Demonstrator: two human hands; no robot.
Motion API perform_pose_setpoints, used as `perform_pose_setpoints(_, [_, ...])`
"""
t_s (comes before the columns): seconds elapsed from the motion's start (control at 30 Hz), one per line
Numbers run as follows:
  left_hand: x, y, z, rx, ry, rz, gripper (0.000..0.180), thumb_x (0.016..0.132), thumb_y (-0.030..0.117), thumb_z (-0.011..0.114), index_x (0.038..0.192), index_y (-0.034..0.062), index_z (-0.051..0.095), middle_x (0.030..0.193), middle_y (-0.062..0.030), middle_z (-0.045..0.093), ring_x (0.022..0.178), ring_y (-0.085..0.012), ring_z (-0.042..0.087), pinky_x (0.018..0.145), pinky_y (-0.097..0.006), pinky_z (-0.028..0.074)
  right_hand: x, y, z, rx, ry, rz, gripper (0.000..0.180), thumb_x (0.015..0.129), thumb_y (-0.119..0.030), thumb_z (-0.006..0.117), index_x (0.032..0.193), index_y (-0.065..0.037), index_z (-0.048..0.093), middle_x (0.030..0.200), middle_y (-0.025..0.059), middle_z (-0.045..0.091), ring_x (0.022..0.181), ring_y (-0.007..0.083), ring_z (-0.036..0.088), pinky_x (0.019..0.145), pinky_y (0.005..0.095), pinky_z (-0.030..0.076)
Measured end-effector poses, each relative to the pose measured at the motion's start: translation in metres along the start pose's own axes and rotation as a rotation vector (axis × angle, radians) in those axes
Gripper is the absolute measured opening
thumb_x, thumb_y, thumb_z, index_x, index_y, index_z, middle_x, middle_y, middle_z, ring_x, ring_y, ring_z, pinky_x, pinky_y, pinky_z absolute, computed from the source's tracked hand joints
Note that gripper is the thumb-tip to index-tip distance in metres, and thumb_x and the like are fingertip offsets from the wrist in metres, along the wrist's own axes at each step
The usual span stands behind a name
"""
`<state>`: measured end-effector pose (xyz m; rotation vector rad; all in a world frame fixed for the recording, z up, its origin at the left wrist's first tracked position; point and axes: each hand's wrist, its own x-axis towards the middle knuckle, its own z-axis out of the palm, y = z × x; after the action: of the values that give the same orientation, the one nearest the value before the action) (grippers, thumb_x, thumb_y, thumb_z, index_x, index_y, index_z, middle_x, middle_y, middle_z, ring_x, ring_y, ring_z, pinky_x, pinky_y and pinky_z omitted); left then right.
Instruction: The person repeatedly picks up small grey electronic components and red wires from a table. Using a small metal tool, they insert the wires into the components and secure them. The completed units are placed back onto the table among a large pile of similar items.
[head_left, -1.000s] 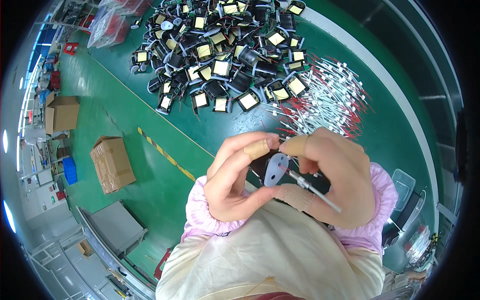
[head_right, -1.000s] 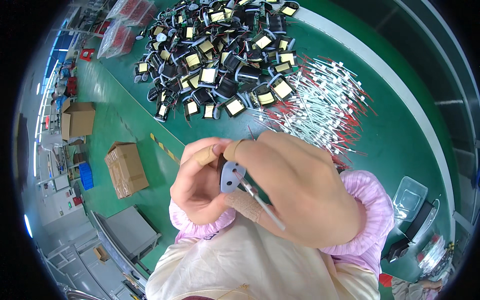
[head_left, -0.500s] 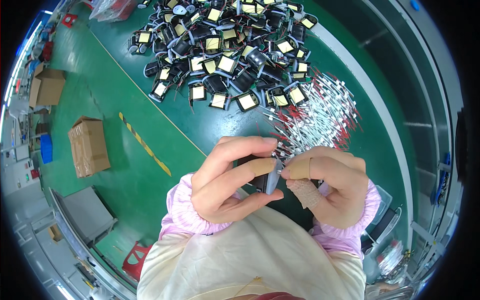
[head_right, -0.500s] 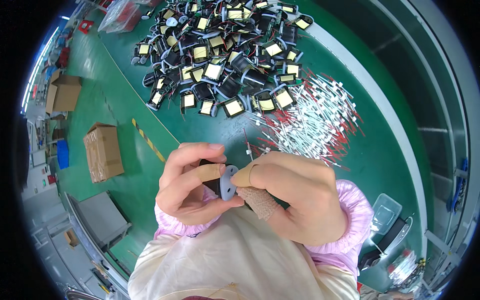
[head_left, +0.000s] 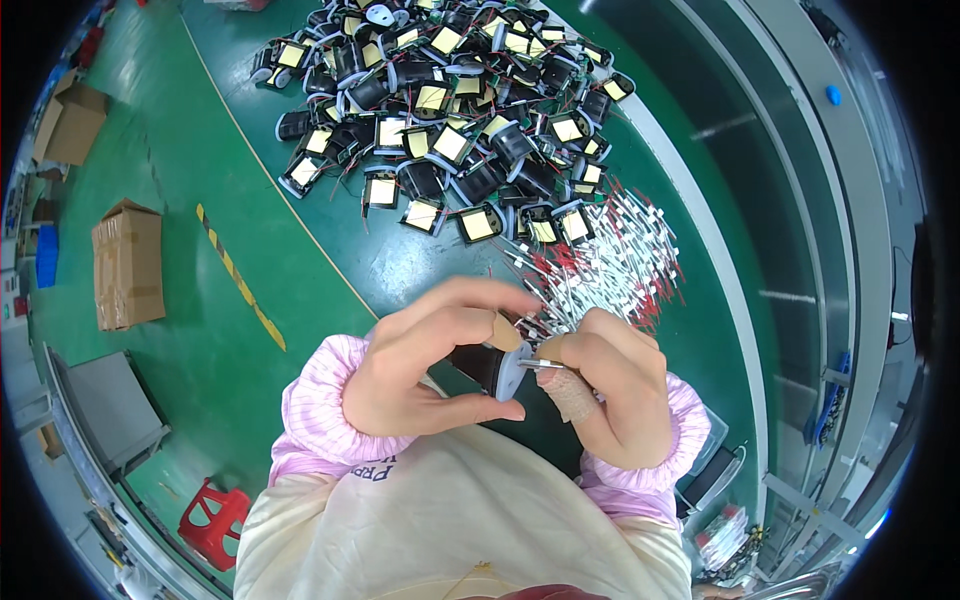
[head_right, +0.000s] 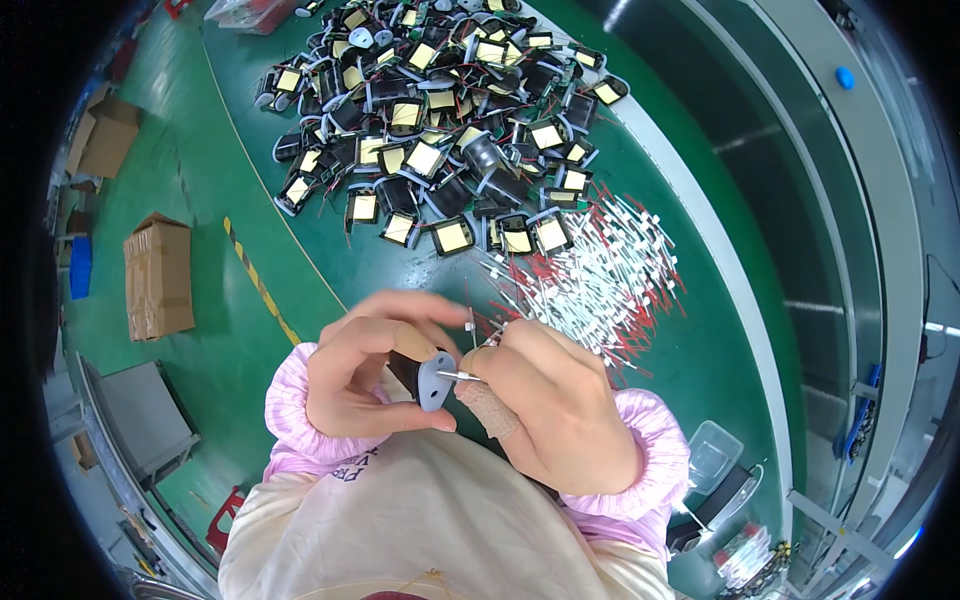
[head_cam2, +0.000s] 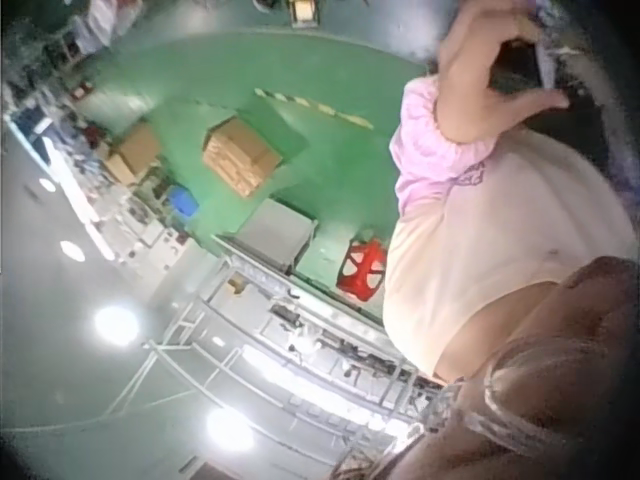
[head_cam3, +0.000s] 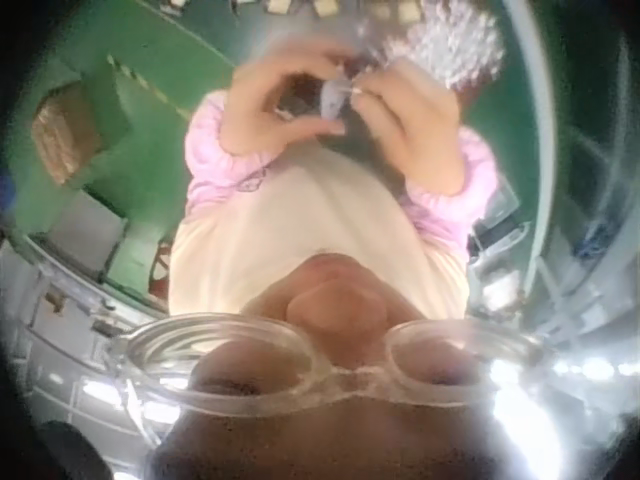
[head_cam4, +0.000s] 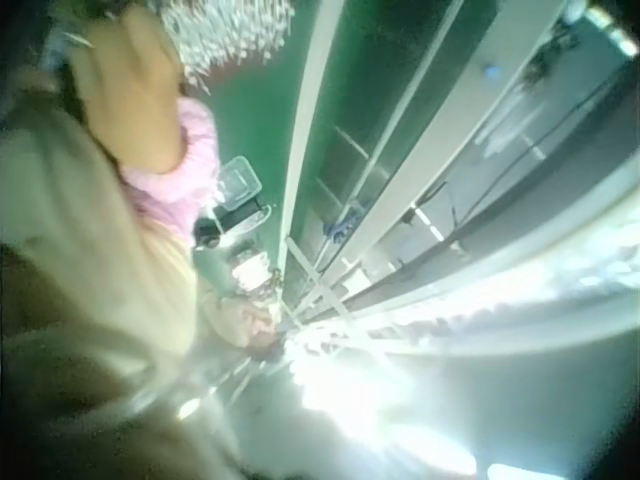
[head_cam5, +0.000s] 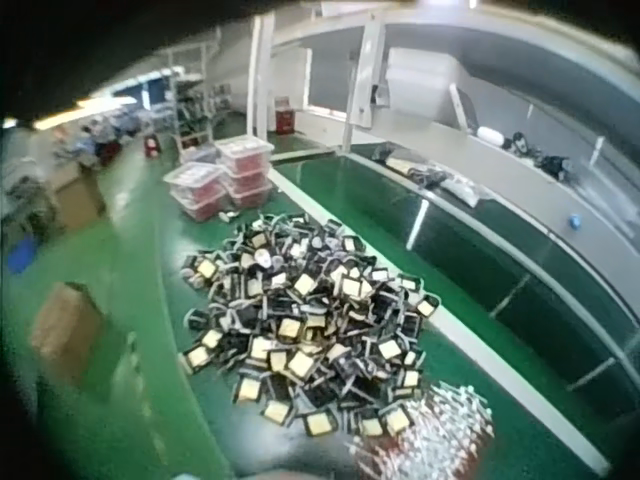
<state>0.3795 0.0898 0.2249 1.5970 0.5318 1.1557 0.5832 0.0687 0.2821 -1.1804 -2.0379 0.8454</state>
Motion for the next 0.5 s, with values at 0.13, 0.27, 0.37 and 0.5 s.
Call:
perform_pose_setpoints(0.13, [-0.006, 0.000, -0.013, -0.277, -0.096, -0.237, 0.053, 0.070, 0.000, 0.084, 0.115, -0.0067, 0.056, 0.113, -0.0286, 0.061, 0.096, -0.0302, 0.066, 0.081, -0.035, 0.054, 0.001, 0.001, 0.004, -0.027, -0.002, 0.056, 0.015, 0.077, -0.004, 0.073, 0.090, -0.001, 0.065, 0.072, 0.0097, 0.048, 0.060, 0.0265, 0.052, 0.053, 0.0363, 0.043])
perform_pose_setpoints(0.27, [-0.013, -0.010, -0.012, -0.374, -0.019, -0.124, 0.047, 0.079, -0.005, 0.075, 0.121, -0.0084, 0.054, 0.113, -0.0276, 0.062, 0.098, -0.0291, 0.066, 0.085, -0.036, 0.053, 0.004, 0.001, 0.007, -0.013, -0.020, 0.036, 0.015, 0.078, -0.004, 0.073, 0.091, 0.000, 0.066, 0.072, 0.0102, 0.049, 0.060, 0.0268, 0.052, 0.053, 0.0370, 0.043])
perform_pose_setpoints(0.37, [-0.011, 0.000, -0.011, -0.447, 0.025, -0.347, 0.037, 0.080, -0.007, 0.072, 0.114, -0.0114, 0.059, 0.111, -0.0244, 0.064, 0.098, -0.0265, 0.066, 0.086, -0.036, 0.052, 0.004, 0.004, 0.007, 0.019, -0.074, 0.031, 0.015, 0.078, -0.004, 0.073, 0.091, 0.000, 0.065, 0.071, 0.0104, 0.050, 0.059, 0.0277, 0.053, 0.052, 0.0379, 0.043])
perform_pose_setpoints(0.5, [-0.010, 0.001, -0.019, -0.413, -0.058, -0.387, 0.033, 0.077, -0.009, 0.073, 0.110, -0.0100, 0.065, 0.101, -0.0202, 0.068, 0.091, -0.0248, 0.067, 0.079, -0.034, 0.053, 0.007, 0.010, 0.001, 0.096, -0.216, 0.010, 0.015, 0.078, -0.004, 0.073, 0.090, 0.000, 0.065, 0.071, 0.0105, 0.051, 0.058, 0.0293, 0.053, 0.051, 0.0387, 0.043])
